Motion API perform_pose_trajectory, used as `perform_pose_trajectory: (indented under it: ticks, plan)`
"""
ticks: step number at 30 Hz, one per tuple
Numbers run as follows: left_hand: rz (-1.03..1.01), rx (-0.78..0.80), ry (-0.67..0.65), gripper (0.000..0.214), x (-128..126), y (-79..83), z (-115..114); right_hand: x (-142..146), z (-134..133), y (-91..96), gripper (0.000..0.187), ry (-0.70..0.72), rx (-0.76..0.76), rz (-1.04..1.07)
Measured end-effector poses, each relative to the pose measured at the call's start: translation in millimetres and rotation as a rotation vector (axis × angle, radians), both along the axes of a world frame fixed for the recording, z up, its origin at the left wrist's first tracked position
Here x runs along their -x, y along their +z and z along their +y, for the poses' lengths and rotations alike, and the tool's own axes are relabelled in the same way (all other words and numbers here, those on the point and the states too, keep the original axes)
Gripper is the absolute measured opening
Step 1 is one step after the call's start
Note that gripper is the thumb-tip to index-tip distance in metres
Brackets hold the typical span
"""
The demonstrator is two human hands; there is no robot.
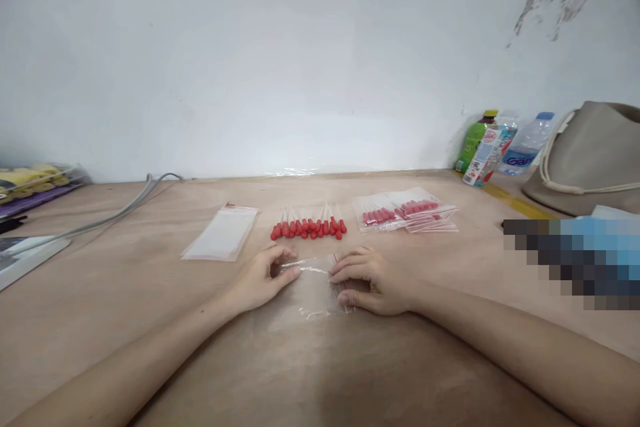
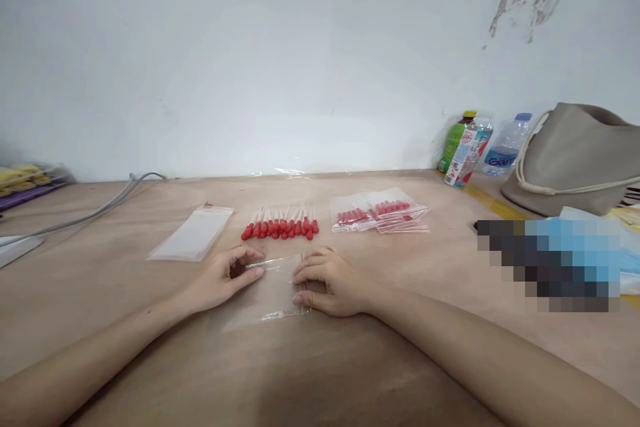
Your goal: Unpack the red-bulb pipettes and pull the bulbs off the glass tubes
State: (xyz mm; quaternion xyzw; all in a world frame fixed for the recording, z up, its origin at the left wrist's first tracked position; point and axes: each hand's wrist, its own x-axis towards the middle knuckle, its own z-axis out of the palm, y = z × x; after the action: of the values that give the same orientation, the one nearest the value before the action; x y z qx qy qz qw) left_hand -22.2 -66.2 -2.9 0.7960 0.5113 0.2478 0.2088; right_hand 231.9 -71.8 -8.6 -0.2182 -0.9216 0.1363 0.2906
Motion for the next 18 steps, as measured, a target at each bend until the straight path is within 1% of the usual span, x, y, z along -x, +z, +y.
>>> perform_pose_trajectory:
  ticks: [1, 2, 3, 6, 7, 8, 10, 11, 13, 15, 16, 17, 18]
  plan:
    - [0.022, 0.014, 0.014, 0.031, 0.3, -0.2, 1.0, -1.1, 2.1, 2.2, 0.025, -0.023, -0.016, -0.003]
    - [0.044, 0.032, 0.018, 0.029, 0.6, 0.1, 1.3, -3.2, 5.3, 4.6, 0.023, -0.077, -0.044, -0.005]
    - [0.062, 0.053, 0.014, 0.027, 0.8, 0.9, 1.0, -6.7, 9.6, 7.2, 0.021, -0.168, -0.088, -0.007]
    - [0.071, 0.111, -0.041, 0.022, -0.2, 5.7, -2.6, -23.4, 27.0, 13.5, 0.018, -0.541, -0.260, -0.064]
    - [0.059, 0.115, -0.059, 0.022, -0.9, 7.5, -3.9, -30.2, 33.2, 14.5, 0.021, -0.622, -0.298, -0.133]
    - [0.039, 0.114, -0.074, 0.022, -1.4, 9.1, -4.5, -36.8, 39.0, 14.8, 0.027, -0.671, -0.323, -0.216]
    - [-0.029, 0.088, -0.081, 0.020, -1.1, 12.0, -2.8, -48.0, 48.0, 13.6, 0.039, -0.729, -0.356, -0.372]
    - [-0.079, 0.062, -0.065, 0.019, 0.4, 13.4, -0.1, -51.9, 51.0, 12.4, 0.041, -0.749, -0.367, -0.430]
    - [-0.202, -0.023, 0.007, 0.017, 7.2, 16.9, 9.2, -56.2, 54.3, 9.6, 0.040, -0.788, -0.381, -0.496]
    - [-0.303, -0.137, 0.123, 0.021, 19.6, 22.2, 21.7, -56.9, 55.4, 7.1, 0.034, -0.810, -0.394, -0.522]
    - [-0.316, -0.188, 0.177, 0.023, 27.7, 25.5, 28.3, -56.5, 55.6, 6.1, 0.032, -0.812, -0.405, -0.534]
    - [-0.286, -0.237, 0.232, 0.024, 37.0, 29.0, 34.7, -55.9, 55.9, 5.2, 0.029, -0.809, -0.420, -0.546]
    - [-0.191, -0.287, 0.290, 0.023, 46.9, 32.3, 40.5, -55.4, 56.3, 4.4, 0.028, -0.803, -0.438, -0.561]
